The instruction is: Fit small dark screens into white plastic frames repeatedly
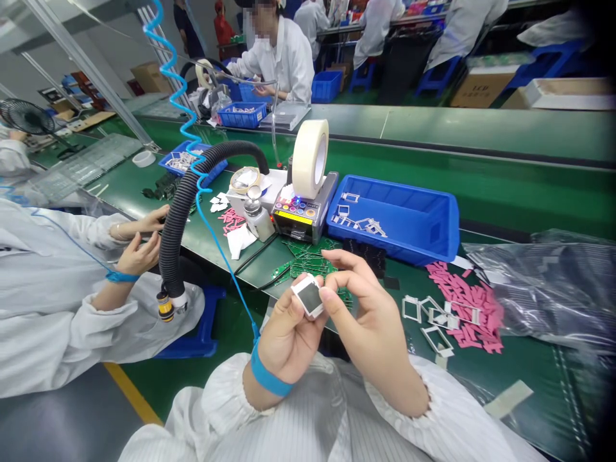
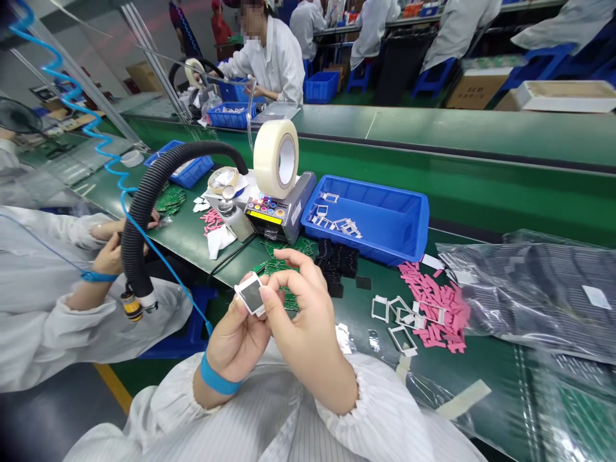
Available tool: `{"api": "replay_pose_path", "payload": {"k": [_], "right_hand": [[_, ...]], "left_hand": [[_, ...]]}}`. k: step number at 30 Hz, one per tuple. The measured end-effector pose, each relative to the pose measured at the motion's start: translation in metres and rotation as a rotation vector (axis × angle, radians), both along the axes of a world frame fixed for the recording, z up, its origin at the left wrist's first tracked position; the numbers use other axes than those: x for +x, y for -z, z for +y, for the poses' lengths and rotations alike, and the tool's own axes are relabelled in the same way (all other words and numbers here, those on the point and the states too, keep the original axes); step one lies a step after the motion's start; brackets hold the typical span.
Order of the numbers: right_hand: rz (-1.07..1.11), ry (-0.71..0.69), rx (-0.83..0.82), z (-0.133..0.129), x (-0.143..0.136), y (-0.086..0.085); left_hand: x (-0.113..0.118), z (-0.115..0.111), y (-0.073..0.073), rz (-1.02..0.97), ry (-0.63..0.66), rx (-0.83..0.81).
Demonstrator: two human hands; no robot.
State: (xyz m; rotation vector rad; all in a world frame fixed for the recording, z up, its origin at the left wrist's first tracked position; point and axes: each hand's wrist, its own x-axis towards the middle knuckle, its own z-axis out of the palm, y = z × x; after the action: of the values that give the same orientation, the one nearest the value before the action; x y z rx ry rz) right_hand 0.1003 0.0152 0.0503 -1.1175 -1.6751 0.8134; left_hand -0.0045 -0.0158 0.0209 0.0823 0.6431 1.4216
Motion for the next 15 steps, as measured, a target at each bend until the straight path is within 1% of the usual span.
{"api": "replay_pose_path", "payload": {"k": [3, 5, 6, 7, 8, 9, 10, 11, 12, 14, 15], "right_hand": [[-0.074, 0.071, 0.080, 0.000, -0.002, 0.003], [-0.132, 0.149, 0.220, 0.000, -0.002, 0.007], [-0.172, 0.157, 0.325, 0.000, -0.002, 0.010], [-0.228, 0.125, 0.438, 0.000, -0.001, 0.013], [-0.298, 0.057, 0.544, -0.001, 0.000, 0.016], [-0.387, -0.034, 0.621, -0.001, 0.001, 0.019], [-0.491, -0.131, 0.662, -0.002, 0.002, 0.022], [-0.595, -0.210, 0.665, -0.004, 0.004, 0.024], [-0.689, -0.261, 0.642, -0.005, 0.006, 0.026], [-0.838, -0.303, 0.580, -0.008, 0.013, 0.026], [-0.894, -0.311, 0.560, -0.009, 0.017, 0.025]], "left_hand": [[-0.001, 0.000, 0.002, 0.015, -0.007, -0.014], [-0.002, 0.000, 0.001, 0.005, -0.014, -0.006], [-0.002, 0.000, 0.000, -0.003, -0.017, -0.003], [-0.003, 0.001, -0.003, -0.009, -0.015, -0.011], [-0.004, 0.002, -0.005, -0.014, -0.009, -0.035], [-0.005, 0.003, -0.008, -0.018, 0.003, -0.083], [-0.005, 0.003, -0.010, -0.021, 0.012, -0.145], [-0.006, 0.004, -0.012, -0.024, 0.021, -0.211], [-0.006, 0.004, -0.012, -0.025, 0.032, -0.282], [-0.009, 0.003, -0.009, -0.019, 0.043, -0.353], [-0.011, 0.003, -0.004, -0.001, 0.078, -0.374]]}}
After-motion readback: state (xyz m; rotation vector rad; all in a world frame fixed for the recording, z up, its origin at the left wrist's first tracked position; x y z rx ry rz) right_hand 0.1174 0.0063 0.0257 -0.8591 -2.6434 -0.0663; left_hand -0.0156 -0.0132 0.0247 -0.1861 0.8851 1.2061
